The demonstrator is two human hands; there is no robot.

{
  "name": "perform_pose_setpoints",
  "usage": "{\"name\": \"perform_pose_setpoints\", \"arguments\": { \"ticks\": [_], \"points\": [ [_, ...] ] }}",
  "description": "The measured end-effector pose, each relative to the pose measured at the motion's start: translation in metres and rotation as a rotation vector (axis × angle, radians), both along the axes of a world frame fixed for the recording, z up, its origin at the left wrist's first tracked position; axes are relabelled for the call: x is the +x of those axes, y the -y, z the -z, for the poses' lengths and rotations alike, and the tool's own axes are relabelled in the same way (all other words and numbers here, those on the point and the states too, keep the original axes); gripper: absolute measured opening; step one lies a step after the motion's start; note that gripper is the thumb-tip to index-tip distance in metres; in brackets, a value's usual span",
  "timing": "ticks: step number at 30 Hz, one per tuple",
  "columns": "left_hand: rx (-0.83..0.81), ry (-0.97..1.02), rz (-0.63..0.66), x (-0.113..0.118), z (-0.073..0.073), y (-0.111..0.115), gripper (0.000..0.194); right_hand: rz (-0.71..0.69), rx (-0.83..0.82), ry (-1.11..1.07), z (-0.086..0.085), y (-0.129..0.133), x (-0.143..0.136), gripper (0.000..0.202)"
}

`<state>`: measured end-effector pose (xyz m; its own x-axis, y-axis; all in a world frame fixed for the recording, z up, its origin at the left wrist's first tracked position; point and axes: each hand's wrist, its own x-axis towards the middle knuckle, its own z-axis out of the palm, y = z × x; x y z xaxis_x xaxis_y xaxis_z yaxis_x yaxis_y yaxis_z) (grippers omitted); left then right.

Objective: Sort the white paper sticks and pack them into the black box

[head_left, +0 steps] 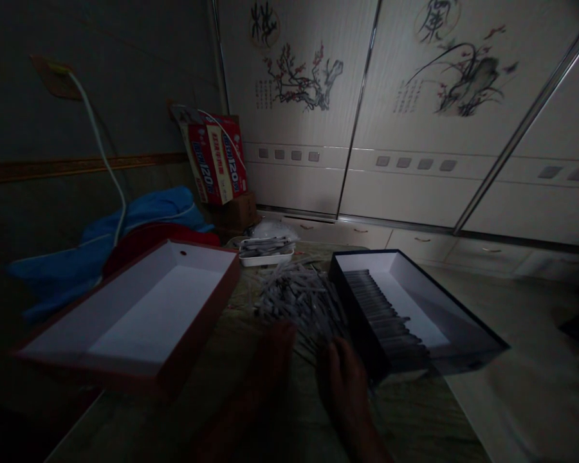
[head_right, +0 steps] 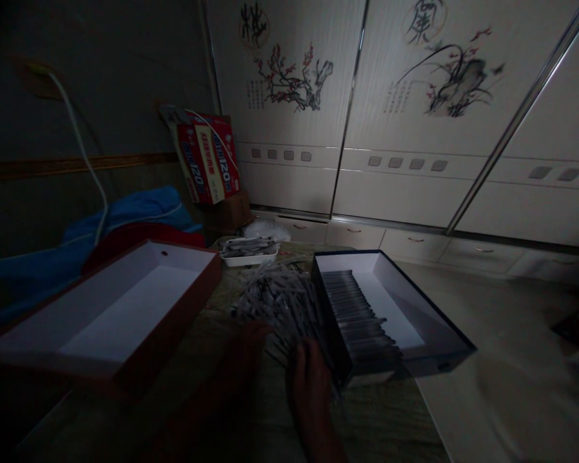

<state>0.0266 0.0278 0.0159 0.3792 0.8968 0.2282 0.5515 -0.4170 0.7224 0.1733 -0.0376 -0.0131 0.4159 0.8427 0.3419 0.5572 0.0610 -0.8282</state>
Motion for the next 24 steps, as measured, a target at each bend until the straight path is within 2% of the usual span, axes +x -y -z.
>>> {"name": "perform_pose_setpoints", "arguments": {
  "ticks": [4,8,12,15,17,20,24],
  "points": [
    [0.050,-0.294,0.051,0.005,0.008,-0.011,0.030,0.025,0.018,0.007,0.002,-0.001,-0.001,0.038],
    [0.102,-0.345,0.030,0.003,0.018,-0.016,0.027,0.013,0.025,0.019,0.000,-0.002,0.000,0.034],
    [0.095,-0.111,-0.061,-0.008,0.020,-0.018,0.022,-0.010,0.000,0.053,-0.004,0.002,-0.001,0.028],
    [-0.033,0.123,-0.143,-0.020,0.015,-0.019,0.019,-0.061,0.016,0.077,-0.003,0.004,-0.002,0.025],
    [-0.125,0.252,-0.151,-0.028,0.011,-0.020,0.018,-0.097,0.025,0.082,-0.001,0.005,-0.003,0.025],
    [-0.166,0.379,-0.181,-0.037,0.011,-0.021,0.020,-0.121,0.008,0.093,0.003,0.004,-0.005,0.026],
    [-0.176,0.482,-0.333,-0.043,0.013,-0.024,0.020,-0.159,-0.039,0.119,0.008,0.003,-0.006,0.026]
  ]
}}
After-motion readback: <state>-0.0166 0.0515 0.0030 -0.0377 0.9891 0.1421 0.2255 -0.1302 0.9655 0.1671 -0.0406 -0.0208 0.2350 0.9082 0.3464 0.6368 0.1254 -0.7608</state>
